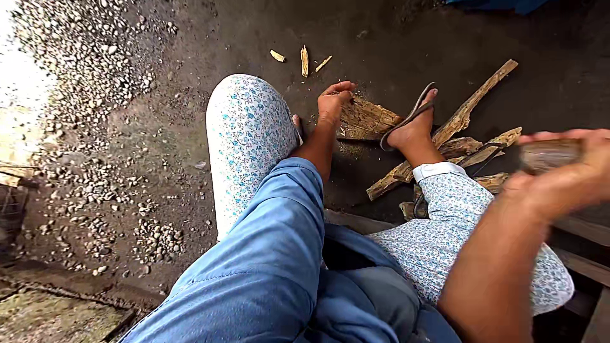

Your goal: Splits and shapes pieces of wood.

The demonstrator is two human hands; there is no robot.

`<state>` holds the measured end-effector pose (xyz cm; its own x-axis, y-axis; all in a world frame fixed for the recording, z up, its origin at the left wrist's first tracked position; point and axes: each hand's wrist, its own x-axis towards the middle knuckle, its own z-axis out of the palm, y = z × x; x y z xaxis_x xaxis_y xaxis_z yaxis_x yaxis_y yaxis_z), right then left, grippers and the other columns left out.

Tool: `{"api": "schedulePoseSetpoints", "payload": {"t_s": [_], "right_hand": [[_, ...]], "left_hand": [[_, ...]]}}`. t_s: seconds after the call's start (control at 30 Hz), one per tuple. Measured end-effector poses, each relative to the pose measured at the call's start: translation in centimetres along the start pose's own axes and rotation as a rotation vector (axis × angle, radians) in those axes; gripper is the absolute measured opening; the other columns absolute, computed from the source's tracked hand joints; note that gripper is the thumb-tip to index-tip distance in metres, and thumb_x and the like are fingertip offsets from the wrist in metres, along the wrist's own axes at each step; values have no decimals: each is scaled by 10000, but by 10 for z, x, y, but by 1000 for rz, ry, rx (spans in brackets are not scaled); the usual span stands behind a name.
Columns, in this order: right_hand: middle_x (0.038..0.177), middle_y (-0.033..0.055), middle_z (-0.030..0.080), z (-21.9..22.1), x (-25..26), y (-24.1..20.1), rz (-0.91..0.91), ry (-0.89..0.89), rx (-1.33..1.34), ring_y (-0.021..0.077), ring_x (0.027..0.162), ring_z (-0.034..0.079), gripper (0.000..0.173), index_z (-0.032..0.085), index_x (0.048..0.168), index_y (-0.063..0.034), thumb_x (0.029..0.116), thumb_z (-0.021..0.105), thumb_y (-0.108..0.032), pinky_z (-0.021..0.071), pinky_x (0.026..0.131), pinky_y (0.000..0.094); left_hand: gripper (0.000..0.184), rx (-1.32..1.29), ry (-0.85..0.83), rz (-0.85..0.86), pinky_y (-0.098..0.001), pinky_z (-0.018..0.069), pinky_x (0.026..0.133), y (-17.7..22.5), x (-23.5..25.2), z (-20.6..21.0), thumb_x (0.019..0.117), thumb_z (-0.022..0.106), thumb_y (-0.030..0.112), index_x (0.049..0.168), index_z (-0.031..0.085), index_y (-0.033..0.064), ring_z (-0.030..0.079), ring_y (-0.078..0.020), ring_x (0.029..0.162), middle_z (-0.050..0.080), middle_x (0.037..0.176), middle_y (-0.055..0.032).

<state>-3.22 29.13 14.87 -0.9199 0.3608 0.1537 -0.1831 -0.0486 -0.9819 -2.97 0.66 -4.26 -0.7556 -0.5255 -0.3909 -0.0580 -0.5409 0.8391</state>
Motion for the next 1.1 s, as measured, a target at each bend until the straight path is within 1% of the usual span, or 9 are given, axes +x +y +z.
{"api": "schedulePoseSetpoints", "payload": {"t_s": [0.03, 0.1, 0.2, 0.27, 0.47, 0.57, 0.77, 0.93, 1.1], "right_hand": [[921, 99, 601, 20, -19, 27, 17, 21, -144, 241, 717, 698, 417, 266, 1413, -28, 1058, 475, -90, 652, 701, 442], [1195, 258, 584, 34, -70, 78, 232, -194, -650, 271, 942, 675, 735, 120, 1549, 109, 1029, 568, -154, 580, 904, 409], [1080, 257, 635, 35, -112, 148, 776, -871, -1263, 322, 835, 682, 640, 344, 1457, 38, 968, 682, -200, 576, 760, 505], [1058, 211, 640, 33, -127, 169, 927, -1099, -1372, 296, 785, 682, 625, 356, 1479, -33, 980, 676, -231, 583, 715, 484], [982, 220, 642, 31, -93, 132, 806, -966, -1230, 311, 701, 673, 624, 362, 1463, -51, 964, 707, -196, 585, 663, 504], [858, 159, 616, 32, -83, 99, 831, -822, -954, 235, 547, 640, 561, 361, 1436, -70, 990, 692, -152, 598, 527, 401], [696, 97, 612, 40, -89, 71, 854, -581, -516, 215, 486, 644, 330, 410, 1308, -35, 1030, 582, -79, 598, 449, 369], [661, 93, 610, 40, -86, 66, 899, -495, -413, 230, 476, 644, 218, 437, 1241, -26, 1051, 532, -75, 596, 435, 398], [661, 81, 620, 39, -82, 55, 849, -494, -296, 217, 482, 648, 189, 435, 1238, -34, 1059, 484, -63, 600, 440, 386]], "left_hand": [[300, -15, 18, -14, -344, 571, 935, 1, 2, 0, 888, 613, -114, 1182, 668, -87, 706, -212, 1032, 733, 1113, -180], [294, 3, 45, -34, -338, 570, 925, 4, 7, 2, 898, 608, -105, 1186, 663, -88, 704, -202, 1018, 730, 1111, -179], [257, 314, 82, -80, -395, 563, 918, 17, 11, 4, 886, 664, -46, 1133, 725, -13, 696, -208, 1029, 744, 1096, -135], [244, 574, 101, -118, -492, 556, 930, 22, 10, -2, 870, 718, 35, 1108, 764, 67, 701, -249, 1059, 752, 1092, -111], [201, 374, 274, -168, -466, 554, 902, 4, 6, -27, 898, 718, 31, 1097, 748, 30, 692, -247, 1018, 743, 1066, -135], [230, 113, 481, -128, -420, 556, 838, 2, 11, -29, 945, 665, 28, 1170, 693, -11, 665, -242, 958, 701, 1046, -161], [496, -340, 826, -403, -508, 524, 1001, 21, 27, -29, 1034, 594, 310, 1423, 512, 15, 555, -331, 1268, 541, 1410, -206], [467, -455, 719, -289, -484, 552, 992, 21, 48, -33, 1069, 555, 190, 1503, 443, 59, 571, -330, 1275, 517, 1455, -201], [633, 126, 498, -508, -556, 531, 960, 3, 40, -41, 1005, 677, 319, 1503, 428, 17, 553, -389, 1265, 476, 1479, -252]]}}
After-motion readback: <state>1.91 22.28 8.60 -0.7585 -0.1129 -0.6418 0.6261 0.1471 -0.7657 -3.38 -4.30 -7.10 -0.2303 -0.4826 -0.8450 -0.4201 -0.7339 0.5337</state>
